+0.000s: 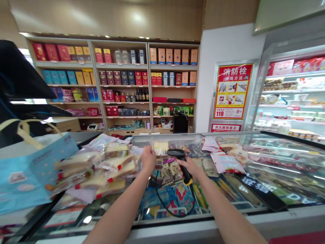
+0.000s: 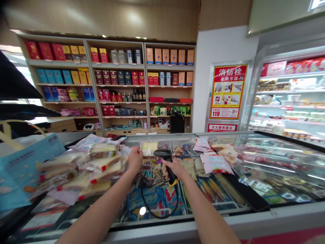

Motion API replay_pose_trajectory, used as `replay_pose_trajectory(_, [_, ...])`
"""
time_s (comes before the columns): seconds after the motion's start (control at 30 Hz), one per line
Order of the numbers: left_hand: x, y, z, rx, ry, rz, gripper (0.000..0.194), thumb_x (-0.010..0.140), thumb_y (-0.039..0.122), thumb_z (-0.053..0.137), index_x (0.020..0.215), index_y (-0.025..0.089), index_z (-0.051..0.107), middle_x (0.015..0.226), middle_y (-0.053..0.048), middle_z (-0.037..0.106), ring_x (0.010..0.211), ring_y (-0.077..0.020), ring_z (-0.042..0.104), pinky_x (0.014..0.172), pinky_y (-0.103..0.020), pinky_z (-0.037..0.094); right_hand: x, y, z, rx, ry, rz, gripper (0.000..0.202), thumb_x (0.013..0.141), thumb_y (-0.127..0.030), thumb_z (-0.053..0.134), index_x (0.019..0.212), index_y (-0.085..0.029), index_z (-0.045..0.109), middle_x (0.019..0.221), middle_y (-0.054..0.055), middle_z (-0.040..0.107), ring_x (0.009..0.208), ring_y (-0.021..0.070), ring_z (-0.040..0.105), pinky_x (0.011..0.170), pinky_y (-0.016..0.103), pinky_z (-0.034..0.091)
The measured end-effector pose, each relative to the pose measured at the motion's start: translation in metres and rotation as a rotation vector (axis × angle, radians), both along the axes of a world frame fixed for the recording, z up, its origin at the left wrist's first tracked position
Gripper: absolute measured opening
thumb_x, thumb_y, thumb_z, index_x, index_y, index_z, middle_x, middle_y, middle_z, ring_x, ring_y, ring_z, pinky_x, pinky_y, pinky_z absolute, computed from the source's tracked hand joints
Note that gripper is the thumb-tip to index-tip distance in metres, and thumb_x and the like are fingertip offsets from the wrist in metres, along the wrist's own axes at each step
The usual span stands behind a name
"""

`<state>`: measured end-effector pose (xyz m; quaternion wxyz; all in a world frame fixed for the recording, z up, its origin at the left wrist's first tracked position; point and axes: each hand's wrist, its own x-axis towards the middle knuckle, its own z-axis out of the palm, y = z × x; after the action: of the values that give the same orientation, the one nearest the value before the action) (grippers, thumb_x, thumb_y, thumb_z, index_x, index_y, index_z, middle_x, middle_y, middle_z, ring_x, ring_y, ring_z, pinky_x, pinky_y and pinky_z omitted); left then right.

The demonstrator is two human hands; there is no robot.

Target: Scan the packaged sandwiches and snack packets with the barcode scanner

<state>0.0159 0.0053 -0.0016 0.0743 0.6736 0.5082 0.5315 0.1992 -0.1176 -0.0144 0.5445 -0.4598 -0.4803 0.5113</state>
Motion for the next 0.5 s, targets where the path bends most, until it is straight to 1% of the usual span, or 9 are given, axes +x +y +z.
replay_pose_trajectory(0.07, [-0.025, -0.005, 0.007, -0.026, 0.108, 0.075, 0.021, 0.079, 0.009, 0.044, 0.062, 0.022, 0.044, 0.081, -0.005, 0.056, 0.083, -0.0188, 0.056, 0.079, -0.029, 0.043, -0.018, 0.007, 0.000, 0.000, -0.020, 0.073, 0.044, 0.062, -0.053, 0.074, 0.077, -0.021, 0.049, 0.050, -0.006, 0.055, 0.037, 0.0109, 0.050, 0.039, 0.026, 0.047])
replay_pose_trajectory(0.17, [-0.045, -0.015, 0.016, -0.054, 0.232, 0.133, 0.021, 0.082, 0.009, 0.042, 0.067, 0.020, 0.050, 0.090, -0.008, 0.060, 0.086, -0.0195, 0.058, 0.078, -0.029, 0.044, -0.042, 0.015, 0.001, 0.005, -0.035, 0.143, 0.044, 0.062, -0.054, 0.074, 0.078, -0.020, 0.049, 0.050, -0.006, 0.055, 0.037, 0.0107, 0.051, 0.039, 0.025, 0.047])
replay_pose_trajectory(0.23, [-0.049, -0.020, 0.018, -0.075, 0.280, 0.153, 0.020, 0.083, 0.008, 0.042, 0.073, 0.019, 0.055, 0.098, -0.010, 0.061, 0.088, -0.0201, 0.060, 0.078, -0.029, 0.045, -0.053, 0.018, 0.002, -0.009, -0.039, 0.172, 0.045, 0.063, -0.054, 0.073, 0.080, -0.020, 0.050, 0.051, -0.007, 0.056, 0.037, 0.0104, 0.052, 0.039, 0.024, 0.047])
replay_pose_trajectory(0.3, [-0.049, -0.024, 0.019, -0.109, 0.310, 0.185, 0.022, 0.081, 0.004, 0.043, 0.084, 0.018, 0.060, 0.109, -0.012, 0.061, 0.090, -0.0208, 0.061, 0.078, -0.029, 0.046, -0.061, 0.020, 0.003, -0.020, -0.047, 0.191, 0.045, 0.064, -0.054, 0.073, 0.081, -0.021, 0.049, 0.050, -0.007, 0.056, 0.037, 0.0100, 0.052, 0.039, 0.023, 0.047])
replay_pose_trajectory(0.37, [-0.048, -0.026, 0.019, -0.141, 0.352, 0.196, 0.030, 0.078, 0.002, 0.045, 0.098, 0.016, 0.061, 0.121, -0.015, 0.058, 0.093, -0.0213, 0.063, 0.078, -0.029, 0.047, -0.064, 0.021, 0.002, -0.010, -0.049, 0.196, 0.044, 0.065, -0.053, 0.073, 0.081, -0.021, 0.049, 0.051, -0.007, 0.057, 0.038, 0.0097, 0.052, 0.039, 0.023, 0.047])
replay_pose_trajectory(0.4, [-0.047, -0.027, 0.019, -0.160, 0.392, 0.177, 0.033, 0.078, 0.001, 0.046, 0.103, 0.017, 0.062, 0.124, -0.015, 0.057, 0.096, -0.0216, 0.064, 0.080, -0.029, 0.047, -0.065, 0.021, 0.001, -0.003, -0.046, 0.192, 0.044, 0.065, -0.053, 0.074, 0.082, -0.021, 0.049, 0.051, -0.008, 0.057, 0.038, 0.0097, 0.052, 0.039, 0.023, 0.047])
replay_pose_trajectory(0.43, [-0.047, -0.026, 0.018, -0.185, 0.444, 0.146, 0.035, 0.078, 0.001, 0.046, 0.105, 0.017, 0.062, 0.123, -0.015, 0.059, 0.098, -0.0221, 0.064, 0.081, -0.029, 0.047, -0.064, 0.022, 0.000, -0.001, -0.043, 0.189, 0.044, 0.065, -0.053, 0.074, 0.082, -0.020, 0.049, 0.051, -0.007, 0.057, 0.038, 0.0098, 0.052, 0.039, 0.023, 0.048])
replay_pose_trajectory(0.5, [-0.046, -0.025, 0.018, -0.249, 0.559, 0.090, 0.033, 0.080, 0.002, 0.045, 0.104, 0.016, 0.064, 0.113, -0.016, 0.065, 0.099, -0.0241, 0.065, 0.083, -0.031, 0.048, -0.061, 0.022, -0.003, -0.003, -0.032, 0.175, 0.044, 0.065, -0.053, 0.074, 0.080, -0.020, 0.050, 0.051, -0.007, 0.056, 0.038, 0.0102, 0.052, 0.040, 0.025, 0.049])
